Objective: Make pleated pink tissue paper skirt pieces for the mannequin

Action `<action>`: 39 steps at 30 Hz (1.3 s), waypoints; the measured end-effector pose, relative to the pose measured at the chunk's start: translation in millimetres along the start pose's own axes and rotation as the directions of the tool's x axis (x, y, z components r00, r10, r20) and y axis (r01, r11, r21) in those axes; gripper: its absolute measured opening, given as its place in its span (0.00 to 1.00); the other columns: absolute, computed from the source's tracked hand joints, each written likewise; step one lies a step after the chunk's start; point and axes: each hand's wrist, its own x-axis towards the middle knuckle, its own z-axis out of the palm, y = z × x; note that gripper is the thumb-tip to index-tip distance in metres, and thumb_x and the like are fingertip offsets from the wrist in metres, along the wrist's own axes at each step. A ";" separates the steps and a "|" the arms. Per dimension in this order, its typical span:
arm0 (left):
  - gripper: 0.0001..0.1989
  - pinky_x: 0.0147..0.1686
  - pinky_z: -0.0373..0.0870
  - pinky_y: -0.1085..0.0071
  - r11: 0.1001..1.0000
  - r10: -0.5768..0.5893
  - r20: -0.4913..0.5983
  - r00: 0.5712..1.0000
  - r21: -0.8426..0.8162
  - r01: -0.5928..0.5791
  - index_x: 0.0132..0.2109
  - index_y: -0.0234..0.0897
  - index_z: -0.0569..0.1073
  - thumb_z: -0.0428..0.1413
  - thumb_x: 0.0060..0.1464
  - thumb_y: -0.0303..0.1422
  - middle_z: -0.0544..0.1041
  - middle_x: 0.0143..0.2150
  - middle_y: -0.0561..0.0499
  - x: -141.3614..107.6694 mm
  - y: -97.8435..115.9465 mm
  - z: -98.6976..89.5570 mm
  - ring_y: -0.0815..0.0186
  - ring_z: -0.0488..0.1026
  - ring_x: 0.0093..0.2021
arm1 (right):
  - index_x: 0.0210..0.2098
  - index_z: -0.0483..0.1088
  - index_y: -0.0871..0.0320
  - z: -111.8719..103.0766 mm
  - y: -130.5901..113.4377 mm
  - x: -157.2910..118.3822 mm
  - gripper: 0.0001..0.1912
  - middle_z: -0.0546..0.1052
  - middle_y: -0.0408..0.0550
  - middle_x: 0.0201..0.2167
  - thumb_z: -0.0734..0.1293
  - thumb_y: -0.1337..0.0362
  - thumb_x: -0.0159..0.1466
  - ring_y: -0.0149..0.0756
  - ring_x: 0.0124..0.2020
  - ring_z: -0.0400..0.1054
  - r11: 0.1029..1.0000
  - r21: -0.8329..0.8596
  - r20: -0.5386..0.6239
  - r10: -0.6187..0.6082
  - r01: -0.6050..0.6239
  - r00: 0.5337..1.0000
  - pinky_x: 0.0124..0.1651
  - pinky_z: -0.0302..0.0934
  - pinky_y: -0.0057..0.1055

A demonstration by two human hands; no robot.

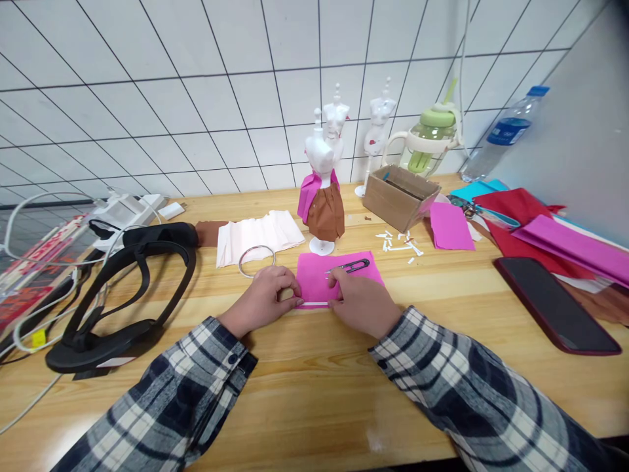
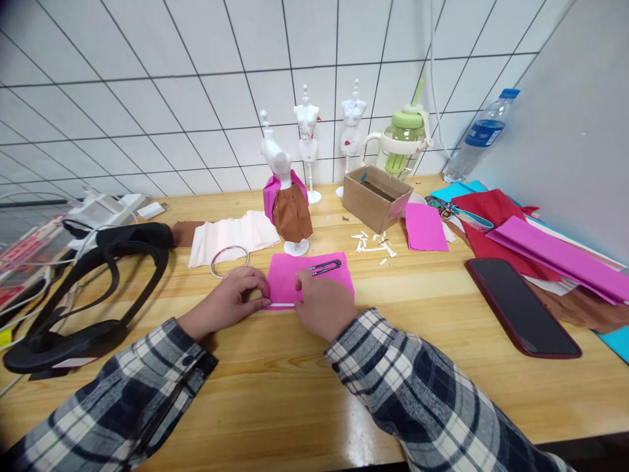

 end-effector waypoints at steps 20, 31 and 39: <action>0.05 0.56 0.52 0.58 0.993 0.051 0.008 0.999 0.102 -0.052 0.42 0.42 0.75 0.56 0.58 0.33 0.75 0.44 0.51 -3.4 12.5 -3.3 0.62 0.70 0.48 | 0.40 0.67 0.56 -4.5 22.7 7.3 0.10 0.73 0.41 0.28 0.66 0.68 0.58 0.32 0.30 0.65 0.969 0.246 0.069 -0.017 -0.001 0.997 0.32 0.51 0.27; 0.24 0.60 0.47 0.46 0.894 0.278 0.129 0.952 0.327 -0.305 0.53 0.56 0.75 0.49 0.58 0.23 0.73 0.54 0.50 -2.8 21.1 -6.2 0.58 0.67 0.54 | 0.39 0.66 0.55 -0.1 22.0 7.3 0.11 0.75 0.42 0.32 0.65 0.67 0.56 0.33 0.32 0.67 0.990 0.137 0.034 -0.025 0.021 0.999 0.33 0.51 0.27; 0.26 0.62 0.44 0.43 0.889 0.234 0.181 0.955 0.358 -0.285 0.51 0.58 0.76 0.50 0.54 0.21 0.66 0.65 0.56 -5.1 24.2 -2.9 0.53 0.57 0.65 | 0.41 0.66 0.55 3.7 20.7 7.1 0.11 0.76 0.44 0.33 0.65 0.64 0.58 0.36 0.35 0.69 0.998 0.037 0.010 -0.041 0.041 0.999 0.33 0.51 0.29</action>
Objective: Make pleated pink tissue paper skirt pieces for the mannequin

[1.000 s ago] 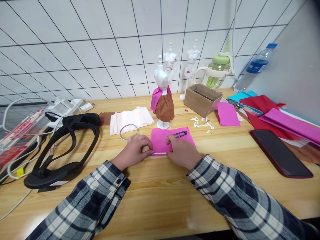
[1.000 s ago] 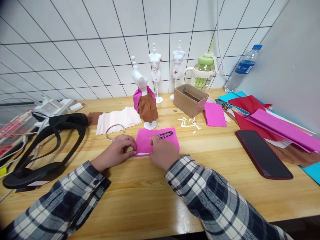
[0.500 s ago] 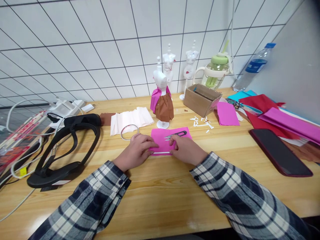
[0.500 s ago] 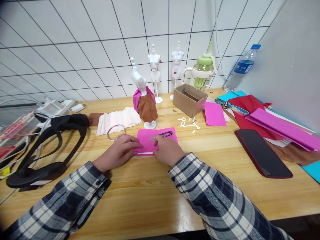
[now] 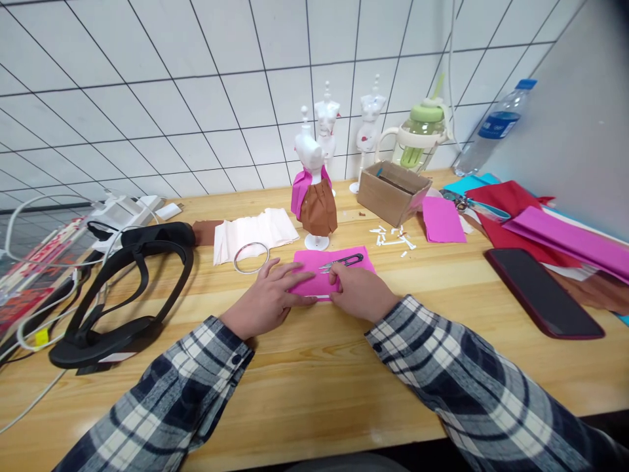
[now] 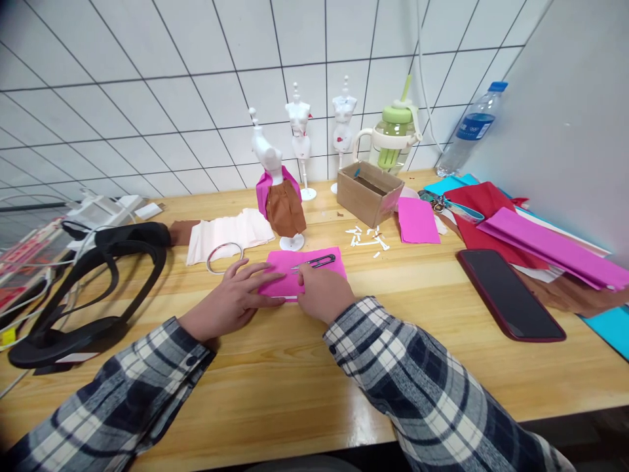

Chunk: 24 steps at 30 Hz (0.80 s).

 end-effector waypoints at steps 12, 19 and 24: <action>0.32 0.66 0.48 0.52 0.998 -0.042 0.083 0.996 0.043 0.038 0.70 0.28 0.48 0.44 0.65 0.40 0.52 0.71 0.36 -4.9 46.1 7.8 0.54 0.50 0.70 | 0.38 0.67 0.55 -0.2 -1.6 0.0 0.07 0.78 0.46 0.33 0.62 0.63 0.59 0.38 0.35 0.71 0.999 -0.040 -0.015 -0.022 0.021 1.000 0.32 0.52 0.30; 0.37 0.68 0.46 0.54 0.994 -0.110 0.182 0.977 0.023 0.108 0.71 0.30 0.43 0.40 0.65 0.49 0.46 0.72 0.36 -7.4 55.8 12.8 0.54 0.43 0.72 | 0.36 0.67 0.55 -11.4 3.0 1.9 0.06 0.77 0.44 0.32 0.63 0.61 0.60 0.36 0.35 0.70 0.997 0.072 0.029 0.003 -0.005 1.000 0.32 0.54 0.28; 0.38 0.67 0.49 0.54 0.994 -0.110 0.186 0.976 -0.007 0.114 0.71 0.30 0.44 0.41 0.64 0.51 0.45 0.72 0.35 -6.8 55.6 12.8 0.53 0.43 0.72 | 0.36 0.68 0.55 -15.3 7.5 4.6 0.05 0.77 0.42 0.32 0.65 0.67 0.58 0.32 0.34 0.70 0.997 0.075 0.072 0.005 -0.011 0.997 0.35 0.56 0.26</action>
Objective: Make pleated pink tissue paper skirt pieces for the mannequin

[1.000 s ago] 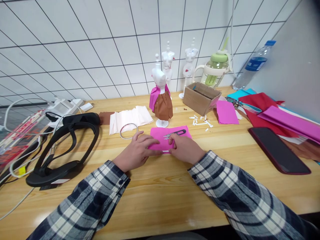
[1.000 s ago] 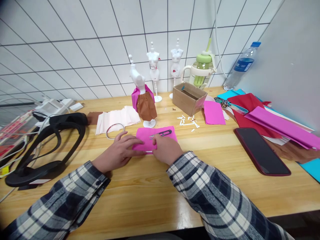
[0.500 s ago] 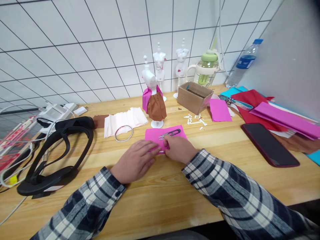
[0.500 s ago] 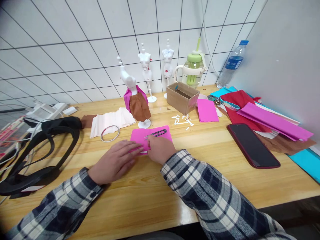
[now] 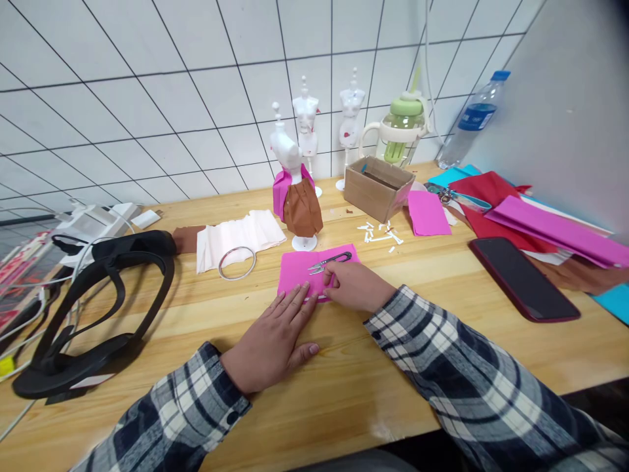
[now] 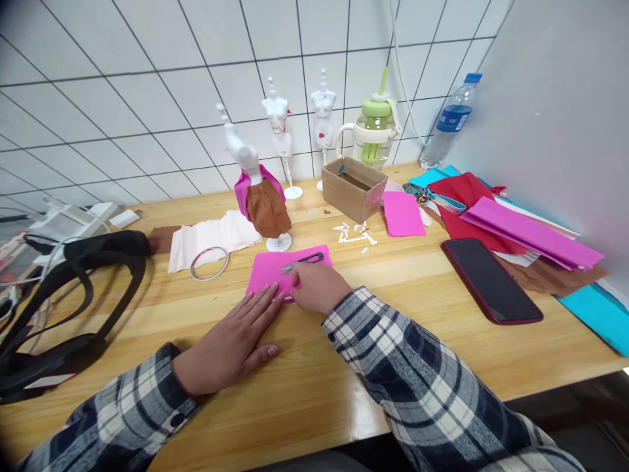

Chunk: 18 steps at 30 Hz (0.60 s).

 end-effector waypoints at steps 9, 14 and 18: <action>0.39 0.66 0.49 0.48 1.000 0.013 -0.001 1.000 -0.028 -0.013 0.71 0.34 0.47 0.42 0.62 0.53 0.44 0.72 0.35 0.0 1.2 -0.9 0.47 0.44 0.71 | 0.41 0.66 0.57 -2.5 1.4 -4.1 0.13 0.77 0.50 0.36 0.68 0.60 0.58 0.43 0.38 0.71 0.986 -0.160 0.008 0.056 -0.054 0.998 0.35 0.56 0.32; 0.41 0.65 0.49 0.47 0.999 0.009 -0.018 1.000 -0.040 -0.010 0.71 0.35 0.47 0.44 0.60 0.56 0.45 0.72 0.35 -1.0 0.9 1.0 0.46 0.44 0.71 | 0.38 0.67 0.57 -10.3 14.4 3.5 0.19 0.76 0.49 0.34 0.72 0.53 0.54 0.40 0.35 0.71 0.984 -0.153 0.096 0.102 -0.086 0.990 0.31 0.55 0.29; 0.42 0.66 0.45 0.48 1.000 0.000 -0.019 1.000 0.004 0.000 0.71 0.35 0.46 0.43 0.59 0.57 0.44 0.72 0.36 -1.3 1.9 2.6 0.47 0.42 0.72 | 0.37 0.68 0.57 -13.1 17.6 4.3 0.19 0.75 0.46 0.33 0.74 0.54 0.53 0.37 0.33 0.69 0.992 -0.108 0.096 0.077 -0.067 0.992 0.30 0.54 0.28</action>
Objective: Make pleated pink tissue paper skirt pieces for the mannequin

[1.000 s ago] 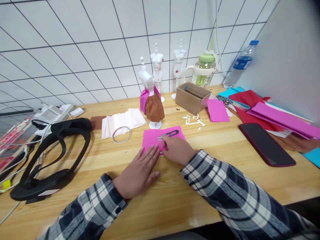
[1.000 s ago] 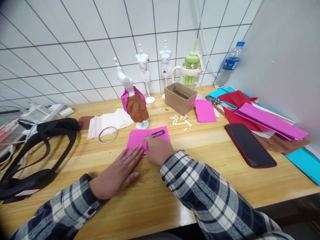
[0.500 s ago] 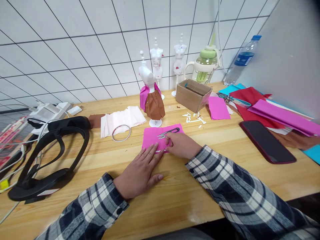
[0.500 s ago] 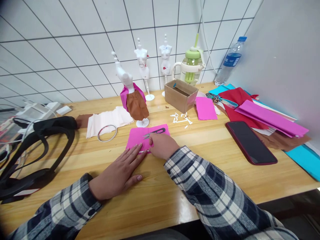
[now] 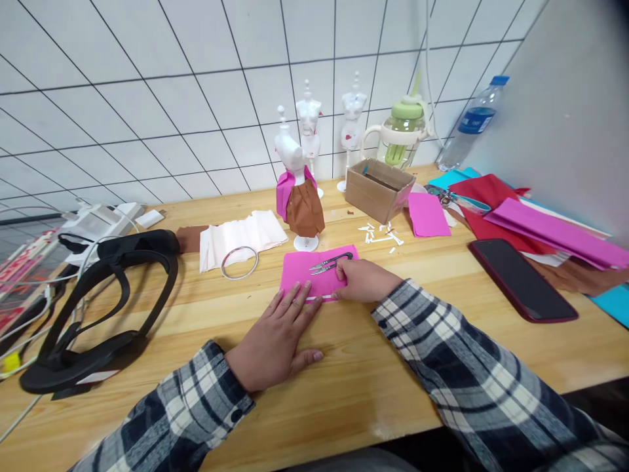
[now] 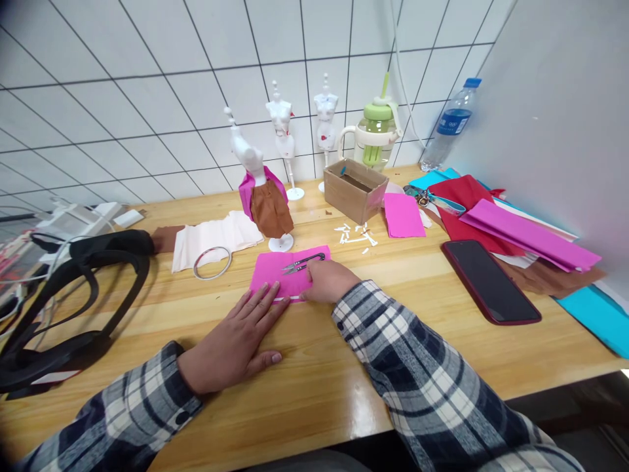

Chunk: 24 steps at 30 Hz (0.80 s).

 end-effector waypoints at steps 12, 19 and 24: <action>0.43 0.66 0.43 0.45 1.000 -0.005 0.012 1.000 0.023 0.005 0.71 0.34 0.41 0.40 0.60 0.57 0.47 0.72 0.36 -2.2 -0.1 -0.2 0.47 0.41 0.72 | 0.51 0.72 0.55 15.3 -12.5 -38.9 0.16 0.76 0.51 0.37 0.59 0.65 0.68 0.40 0.42 0.67 0.873 -0.261 -0.094 -0.447 0.412 0.889 0.45 0.58 0.36; 0.41 0.66 0.43 0.47 0.998 -0.006 -0.028 1.000 0.067 0.008 0.71 0.33 0.42 0.41 0.61 0.55 0.50 0.71 0.37 -8.8 -8.8 -4.1 0.48 0.44 0.71 | 0.51 0.74 0.54 7.3 -13.7 -38.6 0.17 0.77 0.52 0.37 0.59 0.68 0.66 0.41 0.40 0.70 0.880 -0.314 0.013 -0.372 0.357 0.928 0.41 0.58 0.34; 0.36 0.65 0.44 0.45 0.989 -0.042 -0.098 0.994 0.139 0.055 0.71 0.40 0.48 0.42 0.63 0.53 0.54 0.71 0.42 -14.6 -11.9 -3.3 0.48 0.49 0.70 | 0.50 0.75 0.51 3.7 -10.1 -38.4 0.18 0.77 0.50 0.37 0.57 0.66 0.68 0.41 0.40 0.71 0.883 -0.299 0.030 -0.370 0.361 0.929 0.40 0.58 0.32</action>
